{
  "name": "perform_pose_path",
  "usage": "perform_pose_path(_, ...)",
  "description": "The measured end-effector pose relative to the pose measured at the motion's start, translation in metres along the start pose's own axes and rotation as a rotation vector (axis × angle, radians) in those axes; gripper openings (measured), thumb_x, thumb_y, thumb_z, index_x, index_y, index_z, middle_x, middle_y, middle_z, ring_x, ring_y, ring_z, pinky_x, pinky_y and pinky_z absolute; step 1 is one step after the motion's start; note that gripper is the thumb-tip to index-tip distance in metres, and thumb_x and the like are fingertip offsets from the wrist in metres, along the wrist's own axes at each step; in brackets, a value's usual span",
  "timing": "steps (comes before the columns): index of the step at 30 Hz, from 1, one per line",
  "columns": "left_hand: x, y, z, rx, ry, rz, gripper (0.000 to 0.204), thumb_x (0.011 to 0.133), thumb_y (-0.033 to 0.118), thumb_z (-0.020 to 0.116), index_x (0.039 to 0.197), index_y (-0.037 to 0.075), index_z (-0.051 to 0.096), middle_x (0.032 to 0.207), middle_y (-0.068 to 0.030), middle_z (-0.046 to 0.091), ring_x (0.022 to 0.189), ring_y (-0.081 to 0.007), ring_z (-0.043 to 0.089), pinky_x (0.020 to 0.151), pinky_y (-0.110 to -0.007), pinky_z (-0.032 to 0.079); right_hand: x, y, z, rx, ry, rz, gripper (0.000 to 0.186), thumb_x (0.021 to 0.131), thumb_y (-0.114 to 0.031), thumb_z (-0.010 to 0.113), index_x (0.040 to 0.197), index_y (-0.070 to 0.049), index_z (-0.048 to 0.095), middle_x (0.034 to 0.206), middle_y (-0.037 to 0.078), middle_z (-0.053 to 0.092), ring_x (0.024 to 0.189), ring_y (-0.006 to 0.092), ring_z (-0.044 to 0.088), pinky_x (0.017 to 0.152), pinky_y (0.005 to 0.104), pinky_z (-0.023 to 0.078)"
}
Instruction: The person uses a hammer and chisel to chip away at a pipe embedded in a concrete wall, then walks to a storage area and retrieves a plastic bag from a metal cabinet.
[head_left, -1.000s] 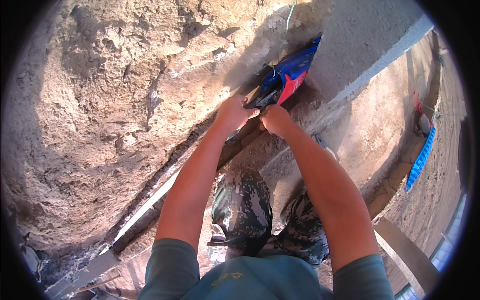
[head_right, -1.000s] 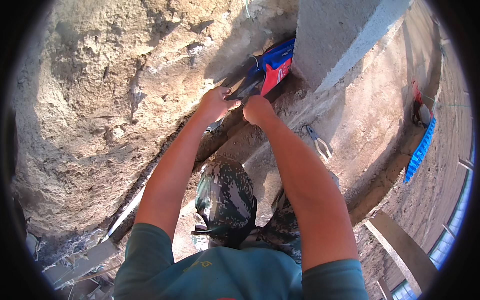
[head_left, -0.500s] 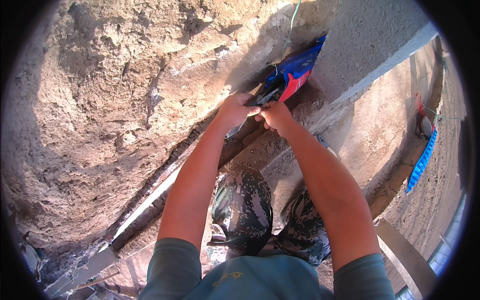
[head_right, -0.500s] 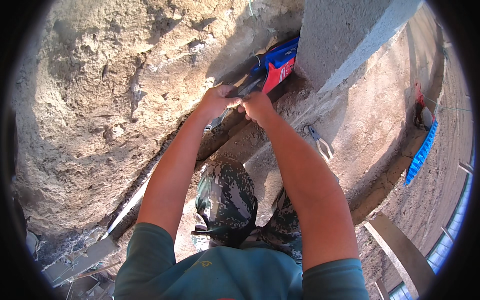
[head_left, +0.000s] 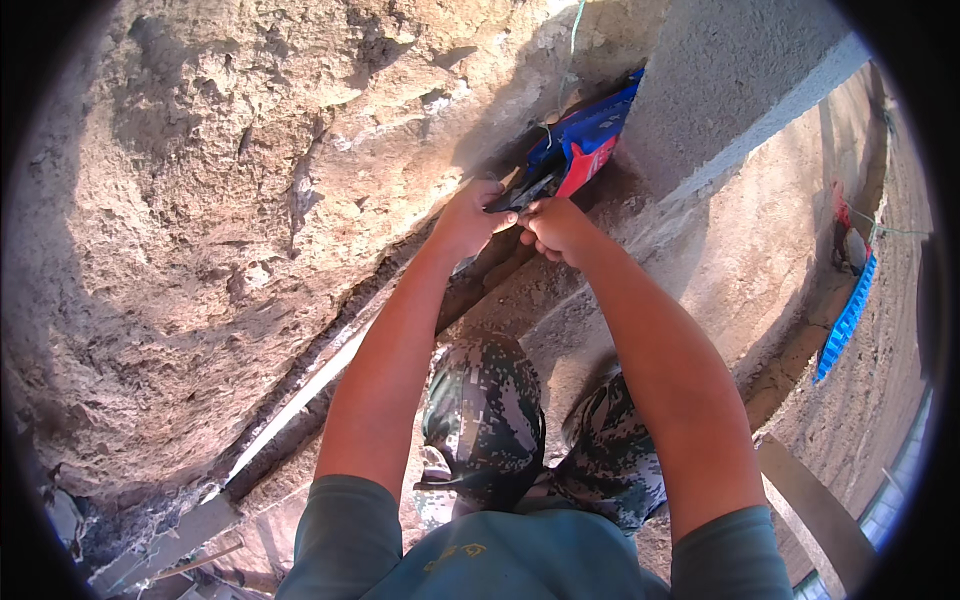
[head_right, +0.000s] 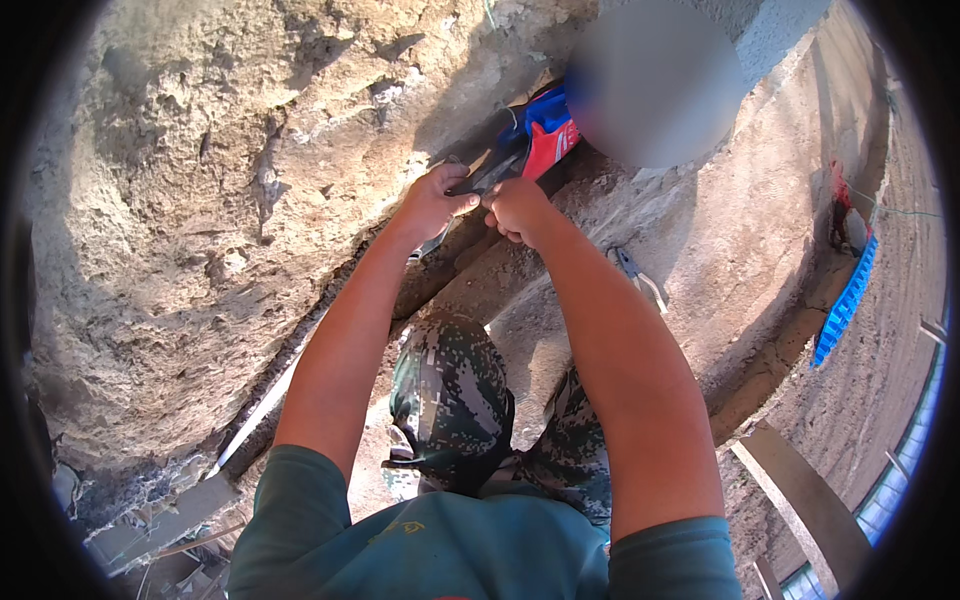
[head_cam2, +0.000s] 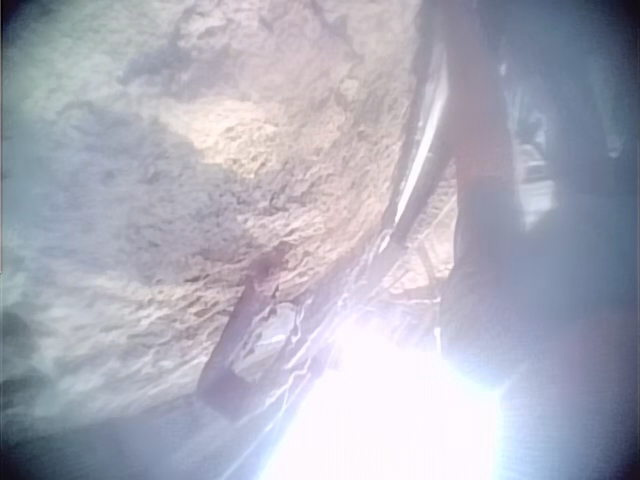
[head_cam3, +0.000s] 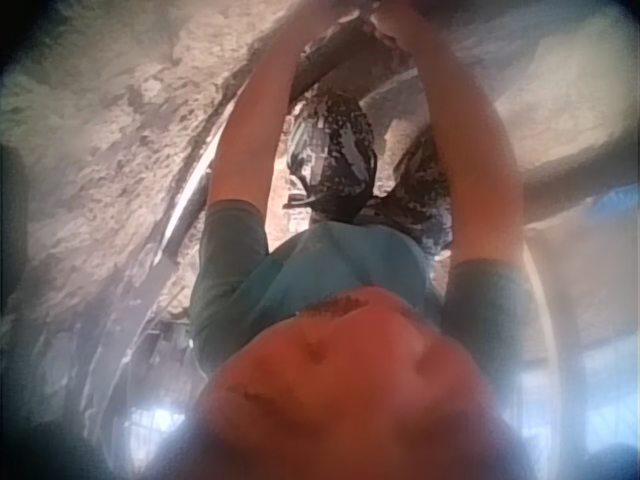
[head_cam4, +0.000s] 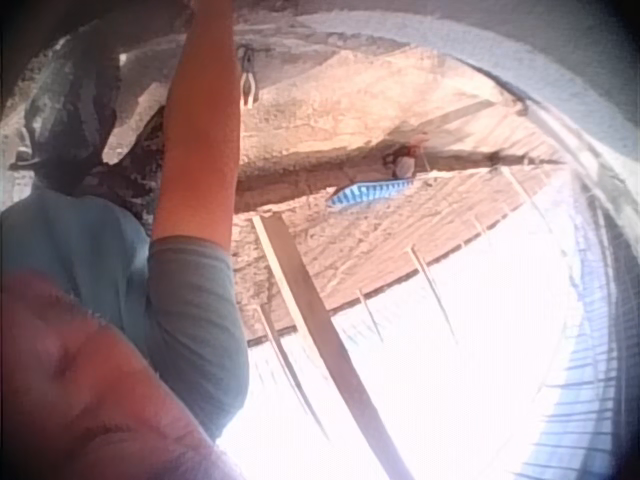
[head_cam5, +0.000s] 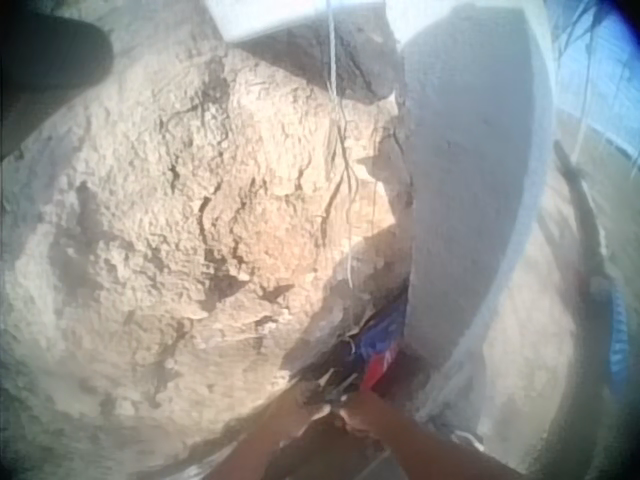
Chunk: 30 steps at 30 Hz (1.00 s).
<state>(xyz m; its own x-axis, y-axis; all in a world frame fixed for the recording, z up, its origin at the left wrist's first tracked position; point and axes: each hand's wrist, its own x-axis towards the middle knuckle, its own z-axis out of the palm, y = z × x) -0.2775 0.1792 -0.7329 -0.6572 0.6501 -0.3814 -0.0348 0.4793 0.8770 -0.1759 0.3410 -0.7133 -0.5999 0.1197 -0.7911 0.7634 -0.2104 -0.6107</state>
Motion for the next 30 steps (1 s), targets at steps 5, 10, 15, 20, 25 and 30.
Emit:
perform_pose_path(5,-0.003,0.009,-0.004,0.111,-0.007,0.033,0.06,0.09,0.011,0.08,0.143,-0.003,0.054,0.137,-0.0208,0.065,0.122,-0.0282,0.066,0.096,-0.036,0.053,0.0,0.002,0.004,0.023,-0.015,-0.058,0.019,0.103,-0.016,0.059,0.105,0.002,0.065,0.081,0.012,0.065,0.055,0.0136,0.051,0.042,0.0307,0.034)
perform_pose_path(10,-0.012,0.015,-0.005,0.168,0.03,-0.072,0.057,0.092,0.018,0.079,0.144,0.006,0.058,0.125,-0.0151,0.072,0.111,-0.0233,0.069,0.095,-0.035,0.053,-0.002,-0.006,0.01,0.101,0.011,0.044,0.025,0.103,-0.027,0.062,0.101,-0.002,0.065,0.081,0.009,0.065,0.056,0.0133,0.052,0.045,0.0298,0.039)
perform_pose_path(15,-0.029,0.025,0.004,0.365,0.119,0.018,0.049,0.093,0.021,0.074,0.14,0.013,0.061,0.117,-0.0154,0.074,0.103,-0.0309,0.071,0.089,-0.039,0.053,-0.009,-0.023,0.007,0.196,-0.043,0.176,0.049,0.098,-0.058,0.064,0.089,-0.01,0.062,0.079,0.004,0.064,0.053,0.0102,0.052,0.046,0.0264,0.038)
perform_pose_path(20,-0.036,0.029,0.011,0.443,0.18,0.134,0.034,0.094,0.021,0.069,0.128,0.016,0.066,0.109,-0.0157,0.072,0.103,-0.0396,0.068,0.086,-0.046,0.054,-0.022,-0.037,0.017,0.033,0.084,0.149,0.063,0.087,-0.071,0.07,0.088,-0.009,0.064,0.077,0.003,0.062,0.054,0.0129,0.053,0.05,0.0279,0.042)
perform_pose_path(25,-0.032,0.023,0.008,0.463,0.062,0.087,0.042,0.095,0.017,0.07,0.136,0.01,0.063,0.117,-0.0193,0.071,0.106,-0.038,0.069,0.089,-0.043,0.053,-0.021,-0.039,0.018,-0.088,0.088,0.128,0.056,0.092,-0.058,0.068,0.101,-0.003,0.067,0.079,0.006,0.062,0.06,0.0174,0.057,0.06,0.0352,0.051)
perform_pose_path(30,-0.031,0.019,0.007,0.239,0.027,0.078,0.051,0.095,0.017,0.071,0.144,0.01,0.058,0.124,-0.0229,0.069,0.112,-0.0385,0.068,0.093,-0.042,0.053,-0.024,-0.039,0.016,-0.06,0.042,0.106,0.04,0.097,-0.044,0.062,0.097,-0.004,0.067,0.079,0.005,0.064,0.061,0.0165,0.06,0.058,0.0344,0.053)
